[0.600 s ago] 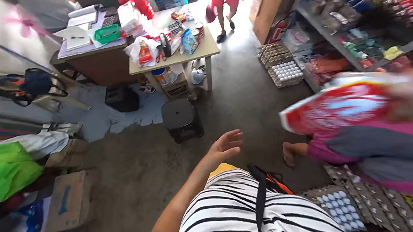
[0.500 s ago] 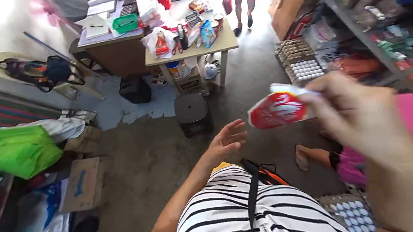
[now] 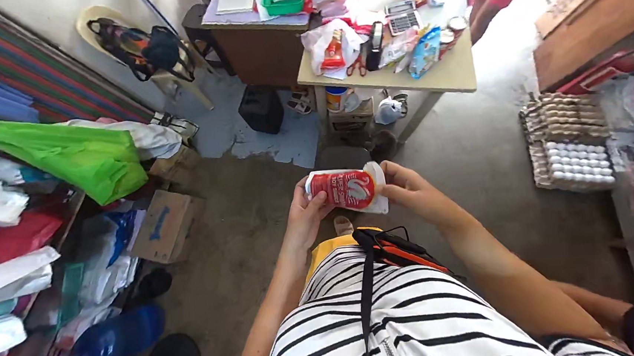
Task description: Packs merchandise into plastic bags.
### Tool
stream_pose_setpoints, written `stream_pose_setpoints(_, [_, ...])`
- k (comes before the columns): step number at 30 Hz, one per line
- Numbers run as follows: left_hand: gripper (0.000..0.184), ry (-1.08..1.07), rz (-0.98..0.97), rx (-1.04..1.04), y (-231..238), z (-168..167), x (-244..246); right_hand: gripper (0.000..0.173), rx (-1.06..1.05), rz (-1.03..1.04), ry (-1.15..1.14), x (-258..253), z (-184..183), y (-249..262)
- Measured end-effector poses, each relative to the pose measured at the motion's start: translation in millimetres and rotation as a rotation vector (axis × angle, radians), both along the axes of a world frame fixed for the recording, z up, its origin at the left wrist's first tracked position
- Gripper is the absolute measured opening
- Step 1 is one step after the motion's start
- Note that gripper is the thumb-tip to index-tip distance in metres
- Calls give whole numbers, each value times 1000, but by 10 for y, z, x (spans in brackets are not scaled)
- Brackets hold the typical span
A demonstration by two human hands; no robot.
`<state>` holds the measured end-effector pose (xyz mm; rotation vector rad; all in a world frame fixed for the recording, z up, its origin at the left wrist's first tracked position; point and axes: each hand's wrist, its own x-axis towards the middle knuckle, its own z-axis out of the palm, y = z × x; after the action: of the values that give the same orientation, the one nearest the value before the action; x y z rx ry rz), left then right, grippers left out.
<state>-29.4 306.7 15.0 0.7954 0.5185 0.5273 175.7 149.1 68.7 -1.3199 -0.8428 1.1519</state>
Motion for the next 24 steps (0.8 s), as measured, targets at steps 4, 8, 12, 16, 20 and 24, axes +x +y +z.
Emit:
stream_pose_setpoints(4, [67,125,19,146,461,27,122,51,-144,80,203,186,-235,632])
stream_pose_setpoints(8, [62,269,30,201,844,-36,305,44,-170,197,332,317,-506,1089])
stream_pose_setpoints(12, [51,372,32,193,1305,-76,484,40,-161,200,484,422,-649,1497])
stream_pose_setpoints(16, [48,442,-47,233,1931,-184,663,36,-118,138,428,505,-813,2030])
stream_pose_setpoints(20, [43,426,-209,275,2729,-279,966,32,-68,-17,414,548,-921,2603])
stream_pose_setpoints(24, [47,435,-378,311,3575,-244,1282,31,-46,-209,509,494,-898,3193])
